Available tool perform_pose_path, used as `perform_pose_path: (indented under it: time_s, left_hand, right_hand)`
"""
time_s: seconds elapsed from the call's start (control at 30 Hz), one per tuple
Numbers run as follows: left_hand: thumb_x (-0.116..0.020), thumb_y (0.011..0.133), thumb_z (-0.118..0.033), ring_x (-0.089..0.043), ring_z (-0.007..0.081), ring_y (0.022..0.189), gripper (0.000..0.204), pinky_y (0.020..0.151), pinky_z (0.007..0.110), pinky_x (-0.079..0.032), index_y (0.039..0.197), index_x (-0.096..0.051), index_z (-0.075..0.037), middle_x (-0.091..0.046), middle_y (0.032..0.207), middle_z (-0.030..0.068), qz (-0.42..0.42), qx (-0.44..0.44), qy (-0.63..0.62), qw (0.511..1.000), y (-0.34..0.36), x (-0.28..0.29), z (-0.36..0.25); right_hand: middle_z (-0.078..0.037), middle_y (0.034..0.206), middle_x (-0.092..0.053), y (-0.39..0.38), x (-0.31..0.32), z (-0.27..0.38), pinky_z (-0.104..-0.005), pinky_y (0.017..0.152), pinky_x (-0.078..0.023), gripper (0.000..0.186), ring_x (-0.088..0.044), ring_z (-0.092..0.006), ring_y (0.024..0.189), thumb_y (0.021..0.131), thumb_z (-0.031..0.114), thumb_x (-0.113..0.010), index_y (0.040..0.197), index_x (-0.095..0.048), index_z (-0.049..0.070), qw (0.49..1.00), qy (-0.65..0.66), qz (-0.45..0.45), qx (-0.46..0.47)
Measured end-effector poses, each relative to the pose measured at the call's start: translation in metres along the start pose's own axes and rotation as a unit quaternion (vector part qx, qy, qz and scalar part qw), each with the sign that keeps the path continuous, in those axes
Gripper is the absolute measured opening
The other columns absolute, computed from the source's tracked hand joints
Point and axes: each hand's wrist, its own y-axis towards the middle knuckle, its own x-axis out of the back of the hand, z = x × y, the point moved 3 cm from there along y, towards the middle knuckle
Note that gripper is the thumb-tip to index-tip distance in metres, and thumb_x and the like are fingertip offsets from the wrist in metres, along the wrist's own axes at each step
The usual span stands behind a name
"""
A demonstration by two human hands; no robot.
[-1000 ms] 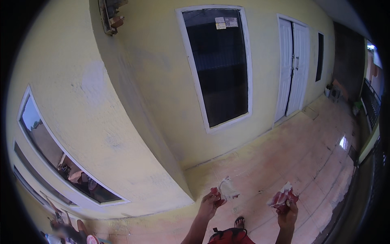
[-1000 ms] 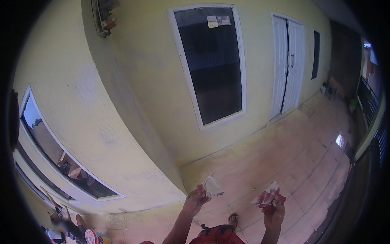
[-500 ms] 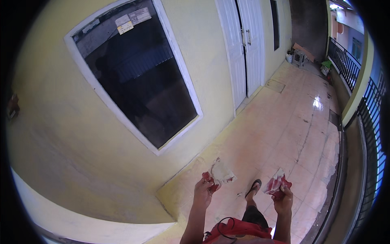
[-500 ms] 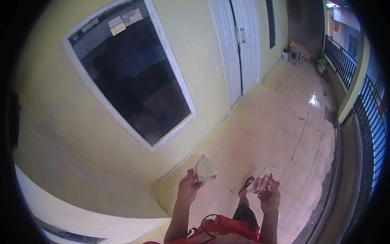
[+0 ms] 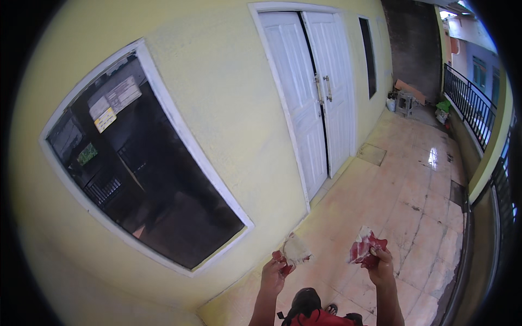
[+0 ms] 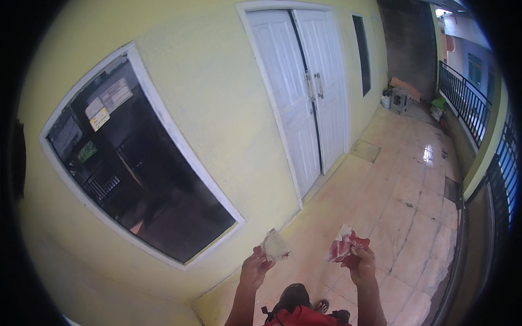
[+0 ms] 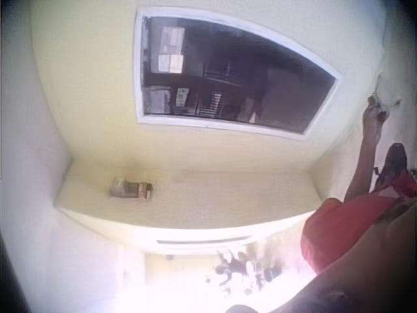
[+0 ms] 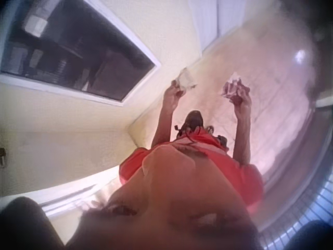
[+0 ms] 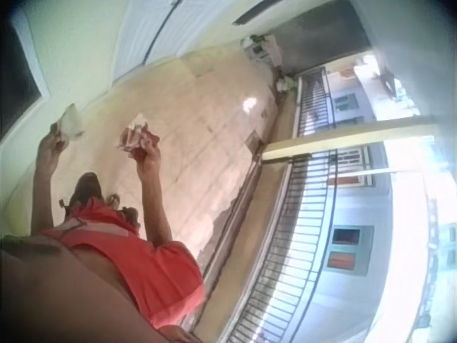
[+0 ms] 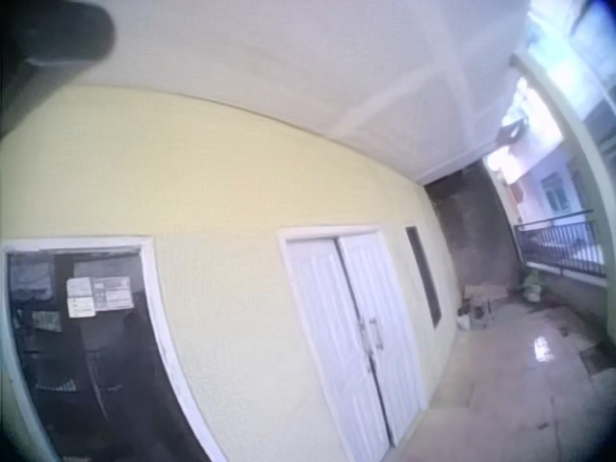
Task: The person scoops white plaster from a bucket using a trowel and applies it to a yellow wall with a putty knife. They repeatedly smooth the plaster along vertical seams and around window frames, occasionally walking to reposition and reload the tools.
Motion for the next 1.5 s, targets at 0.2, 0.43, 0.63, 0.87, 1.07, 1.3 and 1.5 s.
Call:
perform_pose_path:
  time_s: [0.2, 0.43, 0.63, 0.87, 1.07, 1.3, 1.5]
  left_hand:
    - [-0.056, 0.09, 0.001, -0.067, 0.025, 0.108, 0.036, 0.099, 0.047, -0.057, 0.126, -0.057, 0.003, -0.064, 0.115, 0.0081, 0.014, 0.032, 0.029, 0.999, 0.165, -0.047, 0.018]
    - [-0.057, 0.089, 0.003, -0.069, 0.0272, 0.108, 0.039, 0.096, 0.046, -0.06, 0.128, -0.057, 0.004, -0.065, 0.119, 0.0109, 0.071, 0.091, 0.035, 0.993, 0.355, -0.141, 0.059]
    - [-0.061, 0.088, 0.004, -0.07, 0.0244, 0.102, 0.031, 0.095, 0.045, -0.061, 0.118, -0.06, 0.0, -0.064, 0.108, 0.0059, 0.154, 0.14, 0.056, 0.977, 0.449, -0.285, 0.09]
    - [-0.059, 0.089, 0.005, -0.07, 0.0242, 0.102, 0.033, 0.097, 0.045, -0.06, 0.122, -0.058, 0.0, -0.065, 0.113, 0.006, 0.158, 0.162, 0.081, 0.971, 0.6, -0.402, 0.198]
    - [-0.06, 0.085, 0.009, -0.069, 0.0225, 0.097, 0.031, 0.094, 0.047, -0.062, 0.114, -0.061, -0.003, -0.065, 0.106, 0.0063, 0.11, 0.17, 0.07, 0.977, 0.756, -0.523, 0.252]
    - [-0.059, 0.087, 0.006, -0.069, 0.0251, 0.104, 0.038, 0.093, 0.044, -0.062, 0.125, -0.058, 0.002, -0.066, 0.114, 0.0097, 0.131, 0.106, 0.031, 0.985, 0.911, -0.669, 0.248]
    - [-0.064, 0.085, -0.002, -0.067, 0.0211, 0.106, 0.037, 0.094, 0.037, -0.055, 0.122, -0.06, -0.001, -0.066, 0.114, 0.0057, 0.132, 0.113, 0.029, 0.984, 1.049, -0.765, 0.282]
  right_hand:
    - [-0.011, 0.097, -0.072, 0.162, 0.012, 0.003, -0.0375, 0.056, -0.064, 0.022, -0.073, -0.0237, 0.076, 0.092, 0.01, -0.063, 0.111, -0.064, 0.002, 0.997, 0.073, -0.021, -0.002]
    - [-0.008, 0.095, -0.073, 0.3, 0.055, 0.072, -0.0354, 0.055, -0.062, 0.023, -0.073, -0.0219, 0.077, 0.092, 0.016, -0.063, 0.112, -0.064, 0.005, 0.989, 0.072, -0.123, 0.041]
    - [-0.007, 0.098, -0.074, 0.34, 0.121, 0.141, -0.0313, 0.053, -0.059, 0.031, -0.073, -0.0205, 0.077, 0.093, 0.022, -0.062, 0.121, -0.063, 0.008, 0.967, 0.082, -0.219, 0.105]
    - [-0.003, 0.094, -0.075, 0.476, 0.244, 0.187, -0.0341, 0.052, -0.056, 0.024, -0.073, -0.0201, 0.076, 0.093, 0.029, -0.063, 0.112, -0.068, 0.015, 0.941, 0.13, -0.292, 0.114]
    - [-0.008, 0.101, -0.074, 0.662, 0.283, 0.326, -0.0311, 0.053, -0.062, 0.035, -0.074, -0.0209, 0.077, 0.093, 0.023, -0.064, 0.123, -0.063, 0.005, 0.959, 0.098, -0.213, 0.161]
    - [-0.01, 0.099, -0.074, 0.899, 0.271, 0.499, -0.0332, 0.055, -0.063, 0.021, -0.075, -0.0212, 0.075, 0.095, 0.011, -0.065, 0.113, -0.068, 0.001, 0.984, 0.006, -0.075, 0.163]
    - [-0.01, 0.099, -0.074, 1.088, 0.306, 0.549, -0.0345, 0.056, -0.063, 0.019, -0.074, -0.0207, 0.077, 0.096, 0.01, -0.064, 0.112, -0.069, 0.001, 0.988, 0.028, -0.071, 0.133]
